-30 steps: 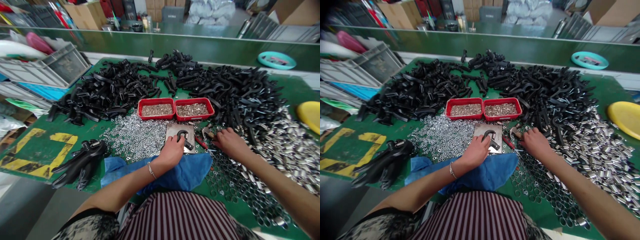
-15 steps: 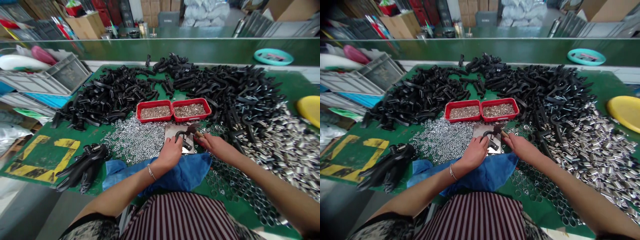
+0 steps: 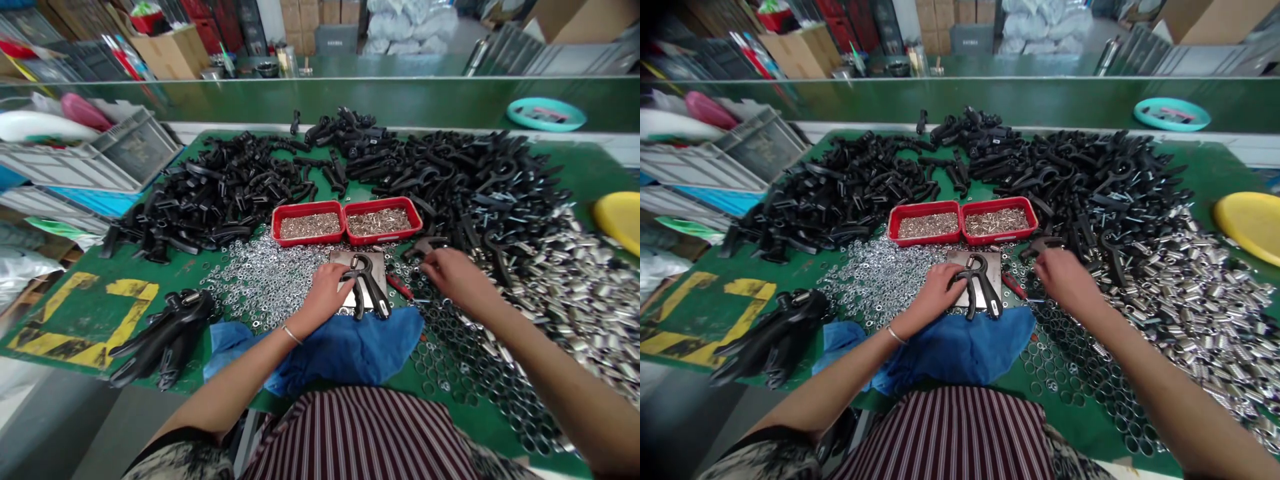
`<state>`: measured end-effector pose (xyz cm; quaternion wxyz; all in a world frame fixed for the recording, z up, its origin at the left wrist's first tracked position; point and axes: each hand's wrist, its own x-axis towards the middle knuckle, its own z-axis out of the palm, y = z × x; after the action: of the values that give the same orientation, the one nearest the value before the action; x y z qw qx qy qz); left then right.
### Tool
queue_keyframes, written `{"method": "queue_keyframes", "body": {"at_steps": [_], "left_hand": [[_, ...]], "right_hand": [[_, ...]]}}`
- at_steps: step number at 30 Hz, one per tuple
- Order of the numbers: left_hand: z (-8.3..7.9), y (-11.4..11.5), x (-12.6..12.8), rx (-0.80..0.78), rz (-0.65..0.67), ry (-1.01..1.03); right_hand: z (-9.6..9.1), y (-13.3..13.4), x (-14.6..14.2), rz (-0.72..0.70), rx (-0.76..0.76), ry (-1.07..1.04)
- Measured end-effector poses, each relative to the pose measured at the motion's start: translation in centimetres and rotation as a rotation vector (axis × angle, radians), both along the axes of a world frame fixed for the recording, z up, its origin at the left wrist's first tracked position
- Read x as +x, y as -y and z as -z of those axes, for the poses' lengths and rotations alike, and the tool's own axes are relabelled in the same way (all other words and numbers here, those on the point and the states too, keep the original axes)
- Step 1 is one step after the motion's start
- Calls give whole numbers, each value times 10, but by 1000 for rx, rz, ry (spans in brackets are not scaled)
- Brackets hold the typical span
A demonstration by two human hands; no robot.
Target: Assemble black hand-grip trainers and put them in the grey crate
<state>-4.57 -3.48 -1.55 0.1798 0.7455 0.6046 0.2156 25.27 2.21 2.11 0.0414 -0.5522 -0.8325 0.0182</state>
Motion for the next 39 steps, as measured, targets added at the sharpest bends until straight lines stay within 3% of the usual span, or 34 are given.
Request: {"method": "queue_keyframes", "body": {"at_steps": [3, 6, 8, 11, 14, 17, 19, 25, 39], "left_hand": [[5, 4, 8, -3, 7, -61], [1, 3, 15, -15, -11, -114], [-4, 0, 15, -39, 7, -132], [-7, -3, 10, -71, 66, -139], [-5, -4, 5, -85, 90, -115], [-1, -5, 3, -91, 69, -82], [0, -6, 2, -106, 66, -68], [-1, -7, -2, -103, 92, -53], [3, -6, -1, -103, 57, -23]], "right_hand": [[21, 24, -37, -62, -203, 72], [29, 27, -44, -25, -201, 134], [22, 17, -36, -5, -184, 49], [2, 0, -25, 48, -174, -270], [-10, -7, -39, 76, -275, -699], [-2, -5, -72, 120, -366, -1072], [12, -3, -94, 154, -404, -1179], [39, -3, -120, 208, -485, -1209], [39, -3, -121, 231, -479, -1204]]}}
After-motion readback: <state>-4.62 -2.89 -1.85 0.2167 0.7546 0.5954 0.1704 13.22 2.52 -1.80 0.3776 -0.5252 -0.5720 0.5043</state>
